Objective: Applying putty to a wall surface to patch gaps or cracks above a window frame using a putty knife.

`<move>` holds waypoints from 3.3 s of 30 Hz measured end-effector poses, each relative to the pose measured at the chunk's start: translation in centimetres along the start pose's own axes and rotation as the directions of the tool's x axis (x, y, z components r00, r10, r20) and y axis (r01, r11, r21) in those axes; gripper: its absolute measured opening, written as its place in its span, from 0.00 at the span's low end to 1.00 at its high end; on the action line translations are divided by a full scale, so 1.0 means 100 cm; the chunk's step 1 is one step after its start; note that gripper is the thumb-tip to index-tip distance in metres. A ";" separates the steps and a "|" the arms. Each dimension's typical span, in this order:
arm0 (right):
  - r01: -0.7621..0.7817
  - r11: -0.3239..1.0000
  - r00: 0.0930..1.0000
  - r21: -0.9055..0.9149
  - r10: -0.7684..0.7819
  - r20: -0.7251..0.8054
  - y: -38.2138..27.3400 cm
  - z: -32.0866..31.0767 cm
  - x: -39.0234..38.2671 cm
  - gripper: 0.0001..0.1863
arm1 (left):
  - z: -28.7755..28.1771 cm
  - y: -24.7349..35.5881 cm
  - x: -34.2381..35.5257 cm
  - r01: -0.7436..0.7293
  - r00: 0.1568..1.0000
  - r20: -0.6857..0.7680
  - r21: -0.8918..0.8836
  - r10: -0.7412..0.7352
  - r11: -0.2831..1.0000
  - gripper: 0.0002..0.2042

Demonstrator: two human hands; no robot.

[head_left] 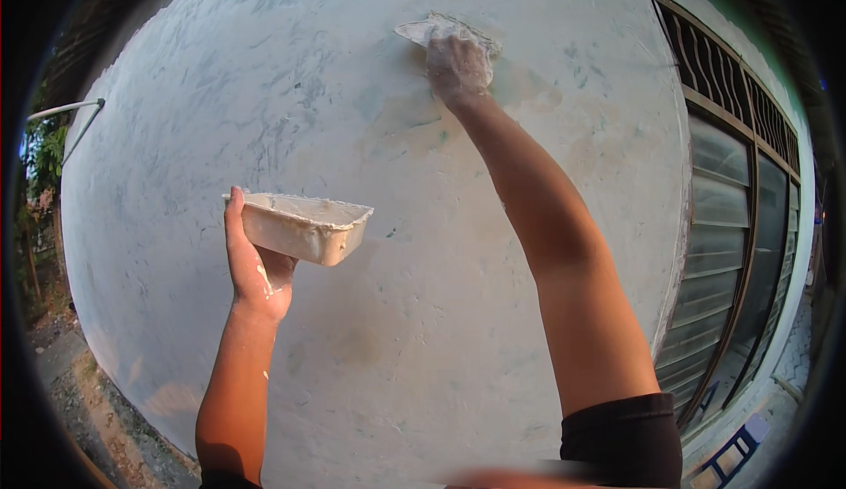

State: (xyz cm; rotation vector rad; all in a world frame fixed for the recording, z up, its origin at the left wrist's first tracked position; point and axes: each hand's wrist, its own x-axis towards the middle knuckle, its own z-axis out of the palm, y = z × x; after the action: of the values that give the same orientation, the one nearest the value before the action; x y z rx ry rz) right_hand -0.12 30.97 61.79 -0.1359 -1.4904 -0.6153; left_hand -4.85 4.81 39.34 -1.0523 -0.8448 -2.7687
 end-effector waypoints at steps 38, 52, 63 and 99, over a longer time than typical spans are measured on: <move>-0.166 0.966 0.986 -0.198 0.164 -0.023 0.116 -0.032 -0.104 0.11 | 0.014 -0.048 0.023 0.170 0.975 0.164 -0.116 -0.150 0.979 0.36; -0.305 0.933 0.952 -0.193 0.306 -0.027 0.190 -0.085 -0.063 0.10 | 0.055 -0.051 -0.021 0.127 0.971 0.212 -0.065 -0.110 0.990 0.41; -0.079 0.996 0.997 0.029 0.079 0.013 0.155 -0.129 -0.077 0.13 | 0.053 -0.044 -0.028 0.059 0.986 0.159 -0.072 -0.047 0.996 0.39; -0.120 0.991 0.989 0.060 0.114 0.090 0.051 -0.090 -0.099 0.13 | -0.036 -0.013 -0.058 0.041 0.997 -0.073 0.106 -0.034 0.994 0.33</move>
State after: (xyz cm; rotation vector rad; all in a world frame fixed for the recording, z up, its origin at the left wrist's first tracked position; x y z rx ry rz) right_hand 10.56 34.18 52.81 -0.2003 -1.5722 -0.4709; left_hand -2.84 3.27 32.88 -0.9247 -1.0009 -2.7376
